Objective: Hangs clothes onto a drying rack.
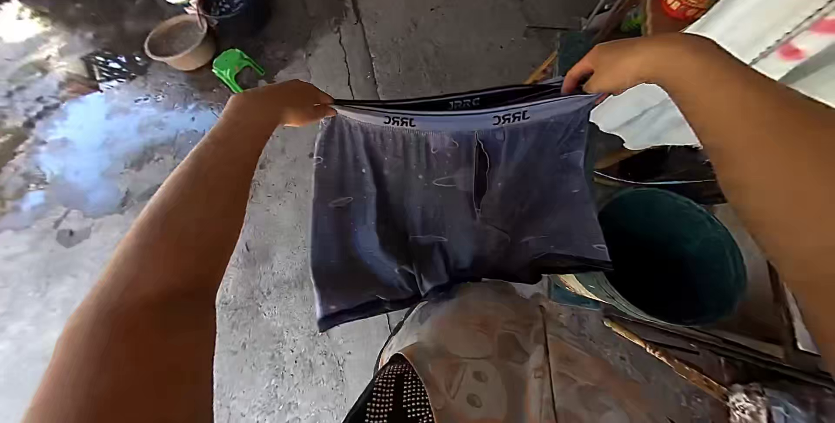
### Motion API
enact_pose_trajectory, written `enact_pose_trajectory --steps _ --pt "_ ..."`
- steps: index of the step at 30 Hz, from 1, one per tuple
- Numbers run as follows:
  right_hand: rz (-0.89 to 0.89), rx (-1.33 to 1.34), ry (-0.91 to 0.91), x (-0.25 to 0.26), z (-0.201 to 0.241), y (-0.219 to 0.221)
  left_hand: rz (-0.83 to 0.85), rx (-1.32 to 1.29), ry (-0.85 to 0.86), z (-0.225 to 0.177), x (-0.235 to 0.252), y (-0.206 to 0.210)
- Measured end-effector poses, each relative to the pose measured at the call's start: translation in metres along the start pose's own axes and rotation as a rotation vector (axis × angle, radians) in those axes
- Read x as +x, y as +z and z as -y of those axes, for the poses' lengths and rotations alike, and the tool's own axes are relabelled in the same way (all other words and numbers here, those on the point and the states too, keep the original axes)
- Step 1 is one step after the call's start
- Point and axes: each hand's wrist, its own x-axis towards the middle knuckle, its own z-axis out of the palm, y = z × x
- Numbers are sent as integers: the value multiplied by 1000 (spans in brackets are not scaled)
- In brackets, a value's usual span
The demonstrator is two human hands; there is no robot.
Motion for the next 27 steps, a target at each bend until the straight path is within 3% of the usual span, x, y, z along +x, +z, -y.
enact_pose_trajectory --steps 5,13,16,19,23,25,27 --pt "-29 140 79 -39 -11 -38 -284 -4 25 -26 -13 -67" --pt "-95 149 169 -65 -14 -71 -433 143 114 -62 6 -148" --pt "-166 156 191 -76 -26 -73 -547 219 371 -54 26 -166" --pt "-201 128 197 -89 -39 -54 -666 281 567 -65 37 -172" --pt "-213 66 264 -78 -64 2 -742 322 619 -89 46 -150" --pt "-315 158 326 -81 -72 24 -758 312 562 -95 54 -136" --pt "-446 286 384 -87 -87 33 -703 246 396 -100 68 -128"
